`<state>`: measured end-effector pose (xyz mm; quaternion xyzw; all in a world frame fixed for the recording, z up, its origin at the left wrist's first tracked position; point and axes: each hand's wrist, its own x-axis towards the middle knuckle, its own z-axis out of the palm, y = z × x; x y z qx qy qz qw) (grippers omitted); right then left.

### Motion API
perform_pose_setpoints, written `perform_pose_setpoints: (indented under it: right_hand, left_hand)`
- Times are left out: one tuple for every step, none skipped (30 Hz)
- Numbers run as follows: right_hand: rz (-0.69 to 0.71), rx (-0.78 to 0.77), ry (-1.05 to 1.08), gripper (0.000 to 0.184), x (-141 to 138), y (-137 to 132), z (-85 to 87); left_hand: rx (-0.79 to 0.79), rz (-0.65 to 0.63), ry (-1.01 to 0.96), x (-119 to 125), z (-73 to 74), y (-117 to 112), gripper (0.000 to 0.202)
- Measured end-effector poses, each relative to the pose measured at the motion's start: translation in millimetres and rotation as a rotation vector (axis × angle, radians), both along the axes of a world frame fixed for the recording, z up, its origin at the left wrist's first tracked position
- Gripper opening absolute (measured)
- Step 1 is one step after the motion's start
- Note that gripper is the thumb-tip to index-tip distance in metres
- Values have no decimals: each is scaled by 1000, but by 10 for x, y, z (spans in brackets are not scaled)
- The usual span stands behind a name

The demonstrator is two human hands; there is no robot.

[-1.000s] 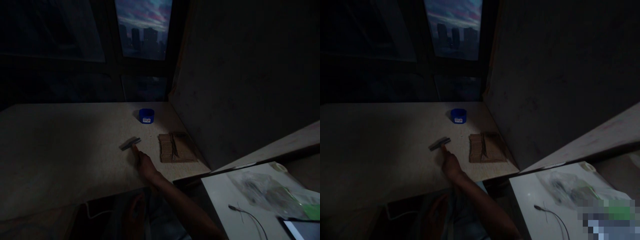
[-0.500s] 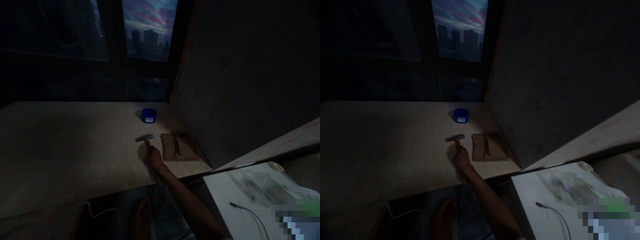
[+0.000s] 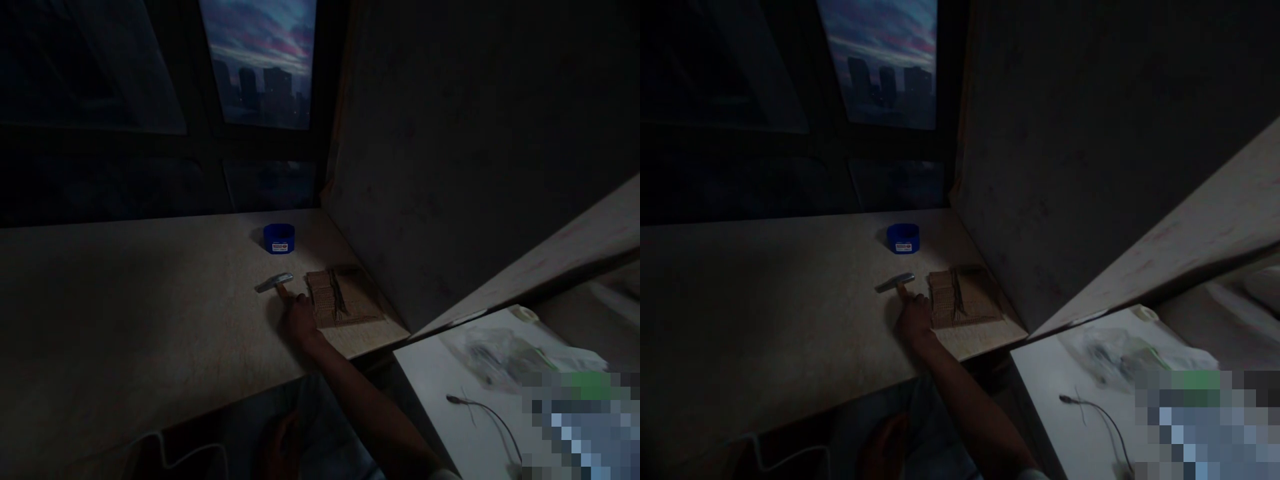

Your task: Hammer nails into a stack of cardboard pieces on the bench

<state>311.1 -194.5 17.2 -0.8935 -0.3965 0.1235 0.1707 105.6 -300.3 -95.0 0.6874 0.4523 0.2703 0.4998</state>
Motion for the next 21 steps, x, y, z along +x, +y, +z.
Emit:
perform_pose_setpoints:
  right_hand:
    - [0,-2,-5,44,1,-4,-2]
    - [1,-1,-8,42,4,-6,-6]
    - [4,4,-8,40,9,-7,-12]
    - [10,14,-6,39,17,-7,-20]
    - [20,29,-3,40,25,-12,-27]
    - [32,50,1,42,33,-23,-35]
    - [48,77,6,44,39,-45,-41]
    - [65,110,13,45,42,-81,-44]
    - [80,148,20,45,45,-132,-45]
    - [92,192,28,45,48,-199,-42]
    - [102,240,36,44,58,-280,-35]
    - [106,290,44,43,78,-372,-25]
    - [112,343,50,43,116,-471,-13]
    - [120,397,55,41,176,-573,2]
    - [120,449,56,39,261,-674,17]
    - [110,498,55,37,371,-771,34]
    - [97,545,51,34,499,-864,51]
    - [80,587,46,32,638,-955,67]
    - [70,621,45,31,774,-1046,80]
    - [60,653,44,30,895,-1138,88]
    - [52,683,45,30,988,-1235,89]
  left_hand:
    - [-3,1,0,12,7,-6,54]
    - [-5,3,-5,24,26,-4,53]
    - [-1,4,-17,39,58,7,51]
    - [12,2,-32,58,106,29,49]
    - [33,-6,-49,85,172,59,46]
    - [62,-16,-65,121,255,98,42]
    - [98,-31,-86,168,354,143,39]
    - [136,-51,-109,230,465,193,35]
    - [175,-46,-134,307,584,246,32]
    - [226,-27,-176,400,705,304,30]
    - [275,3,-221,511,824,365,28]
    - [316,24,-265,639,936,432,26]
    - [347,29,-292,785,1038,506,24]
    - [368,16,-313,947,1126,587,22]
    - [390,2,-340,1125,1197,675,21]
    - [403,-22,-356,1316,1251,769,21]
    - [405,-73,-361,1516,1287,866,22]
    - [408,-131,-362,1719,1307,962,23]
    - [403,-180,-344,1918,1313,1053,24]
    - [397,-223,-325,2105,1309,1134,24]
    - [385,-276,-301,2270,1297,1201,25]
